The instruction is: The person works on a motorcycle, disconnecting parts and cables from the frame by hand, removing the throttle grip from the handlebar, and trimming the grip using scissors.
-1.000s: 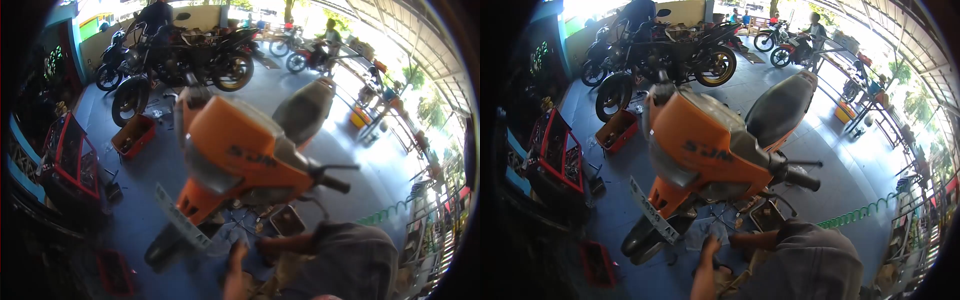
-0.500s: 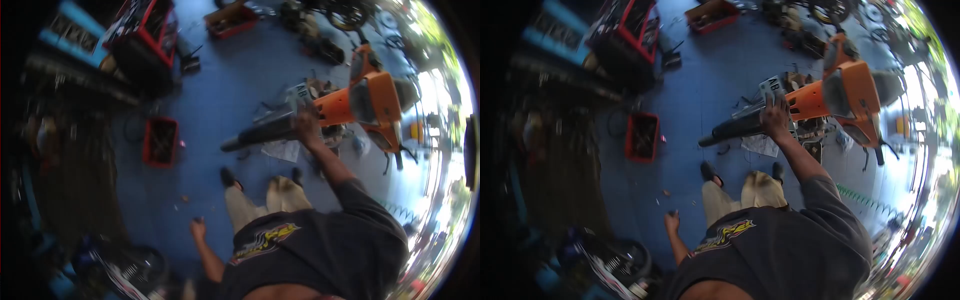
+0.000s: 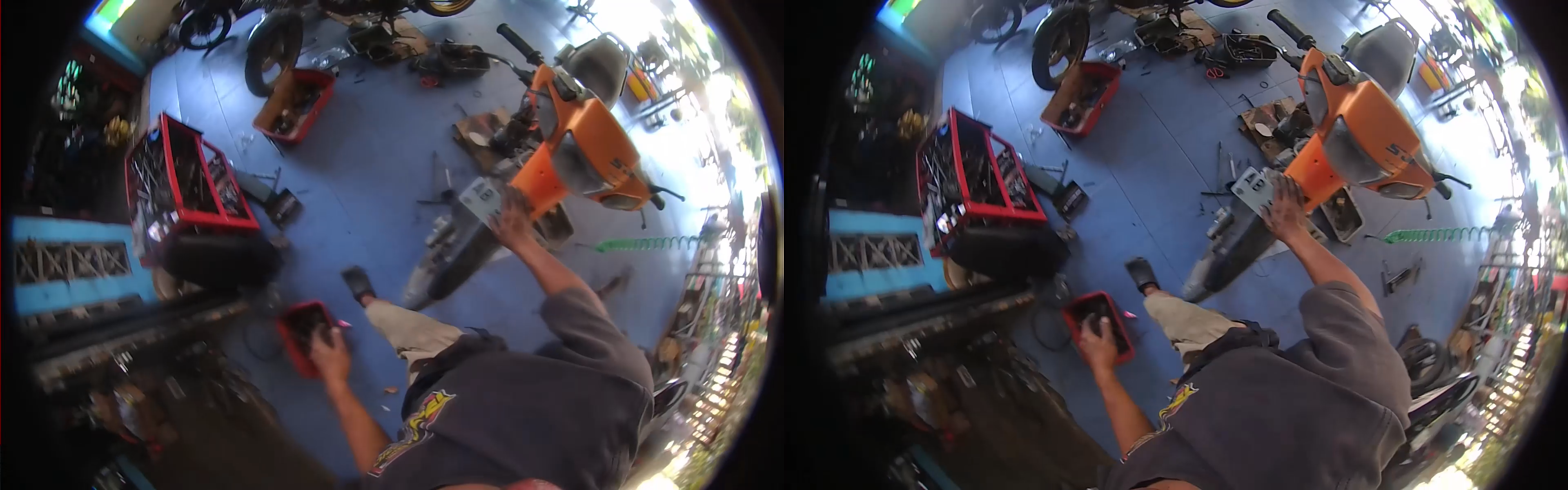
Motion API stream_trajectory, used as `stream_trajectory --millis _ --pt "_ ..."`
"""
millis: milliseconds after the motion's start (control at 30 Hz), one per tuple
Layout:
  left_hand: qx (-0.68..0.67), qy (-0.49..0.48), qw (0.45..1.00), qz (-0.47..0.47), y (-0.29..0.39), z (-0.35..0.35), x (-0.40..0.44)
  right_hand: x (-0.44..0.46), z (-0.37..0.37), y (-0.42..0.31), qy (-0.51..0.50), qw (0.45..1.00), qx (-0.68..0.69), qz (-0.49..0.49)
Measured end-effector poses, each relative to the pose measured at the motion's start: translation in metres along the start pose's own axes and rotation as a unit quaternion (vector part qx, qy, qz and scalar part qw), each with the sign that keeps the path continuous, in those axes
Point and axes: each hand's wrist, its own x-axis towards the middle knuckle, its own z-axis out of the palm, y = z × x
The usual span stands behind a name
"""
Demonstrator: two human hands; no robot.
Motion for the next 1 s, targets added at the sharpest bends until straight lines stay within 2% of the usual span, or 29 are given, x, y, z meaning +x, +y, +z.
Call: stream_trajectory --millis 67,133,200,267,333,400,467,533,600,667,733,800,867,933,967,1000 --pt "-0.004 -0.051 0.998 0.027 0.014 0.014 0.041 0.004 0.009 0.009 0.017 1.0 0.004 0.022" --pt "0.027 -0.108 0.992 0.055 0.021 0.025 0.098 0.003 0.013 0.005 -0.019 0.999 -0.007 0.025" --pt "0.079 -0.247 0.964 0.051 0.018 0.032 0.139 0.014 0.012 -0.009 -0.025 0.997 -0.003 0.069" --pt "0.134 -0.321 0.931 0.112 0.013 0.04 0.197 0.003 0.0 -0.02 -0.059 0.994 -0.011 0.09" --pt "0.164 -0.331 0.922 0.117 0.047 0.035 0.255 0.022 -0.012 -0.035 -0.086 0.984 -0.091 0.125" --pt "0.185 -0.267 0.938 0.122 0.086 0.045 0.307 0.036 -0.015 -0.05 -0.115 0.974 -0.1 0.168" --pt "0.154 -0.244 0.94 0.18 0.143 0.07 0.34 0.049 -0.014 -0.062 -0.12 0.958 -0.082 0.247" --pt "0.064 -0.288 0.929 0.224 0.189 0.118 0.36 0.053 -0.013 -0.073 -0.109 0.951 -0.069 0.281" --pt "0.063 -0.378 0.878 0.287 0.237 0.176 0.372 0.059 -0.012 -0.068 -0.118 0.942 -0.016 0.313" --pt "0.006 -0.454 0.821 0.347 0.279 0.251 0.371 0.061 -0.01 -0.064 -0.145 0.933 -0.041 0.328" --pt "-0.053 -0.566 0.755 0.328 0.333 0.311 0.357 0.058 -0.003 -0.064 -0.119 0.938 -0.017 0.325" --pt "-0.143 -0.634 0.669 0.36 0.368 0.373 0.335 0.062 -0.003 -0.072 -0.147 0.926 -0.025 0.346" --pt "-0.236 -0.619 0.634 0.399 0.415 0.411 0.307 0.067 -0.001 -0.066 -0.164 0.917 -0.019 0.364" --pt "-0.325 -0.582 0.631 0.397 0.458 0.425 0.282 0.069 -0.004 -0.072 -0.172 0.909 -0.014 0.379" --pt "-0.328 -0.587 0.627 0.393 0.472 0.433 0.267 0.07 -0.003 -0.07 -0.181 0.906 -0.011 0.383" --pt "-0.379 -0.546 0.628 0.404 0.488 0.441 0.253 0.072 -0.003 -0.064 -0.184 0.905 -0.009 0.383"
